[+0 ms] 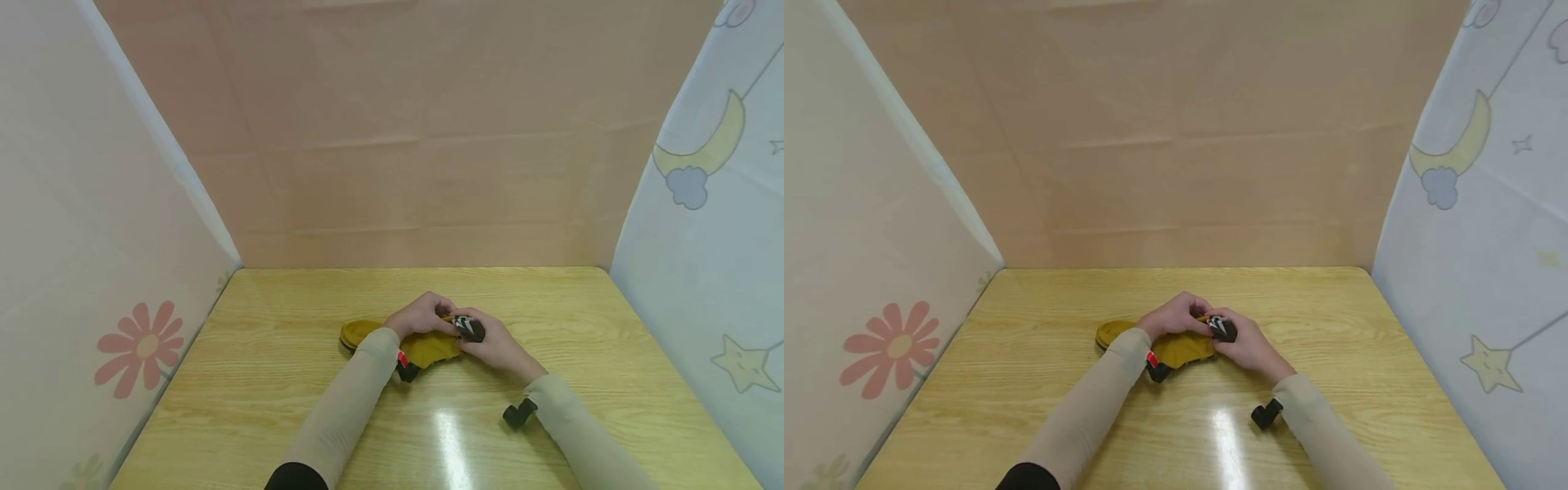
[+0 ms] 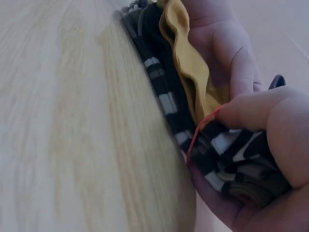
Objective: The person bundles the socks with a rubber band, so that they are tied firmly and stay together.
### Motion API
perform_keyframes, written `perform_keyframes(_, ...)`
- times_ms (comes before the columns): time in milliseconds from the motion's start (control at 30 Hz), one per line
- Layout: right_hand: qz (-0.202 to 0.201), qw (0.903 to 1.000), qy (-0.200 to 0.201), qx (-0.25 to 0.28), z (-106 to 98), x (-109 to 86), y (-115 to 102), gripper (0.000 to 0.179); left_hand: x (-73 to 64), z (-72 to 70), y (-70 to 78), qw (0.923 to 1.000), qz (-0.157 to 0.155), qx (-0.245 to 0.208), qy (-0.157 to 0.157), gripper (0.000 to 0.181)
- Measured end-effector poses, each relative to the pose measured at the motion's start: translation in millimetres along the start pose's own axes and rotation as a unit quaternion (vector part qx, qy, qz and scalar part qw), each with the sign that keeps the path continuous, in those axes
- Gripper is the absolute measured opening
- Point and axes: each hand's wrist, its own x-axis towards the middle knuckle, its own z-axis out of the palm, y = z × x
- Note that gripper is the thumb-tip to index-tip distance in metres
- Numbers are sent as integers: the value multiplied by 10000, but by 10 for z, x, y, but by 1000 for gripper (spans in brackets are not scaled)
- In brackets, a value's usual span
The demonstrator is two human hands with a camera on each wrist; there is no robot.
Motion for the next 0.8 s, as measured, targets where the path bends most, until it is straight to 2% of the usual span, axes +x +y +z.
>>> perform_keyframes(133,156,9997,52,-160,-17,2,-61,55,-52,-14,56,9996,-110,258,72,16)
perform_keyframes(267,357,9985,208,-352,-48,5,-95,48,-121,-56,34,9977,-235,550,303,15)
perform_keyframes(400,581,9966,289,-510,-92,1,-91,44,-195,-98,10,9966,-267,549,550,20)
perform_keyframes(533,822,9938,372,-653,-139,7,-108,41,-249,-113,50,9952,-197,542,795,23)
perform_keyframes(633,874,9915,431,-865,-172,7,-116,40,-279,-93,116,9943,-31,511,932,23)
perform_keyframes(800,887,9880,473,-1173,-205,19,-122,41,-302,-5,224,9945,195,318,980,15)
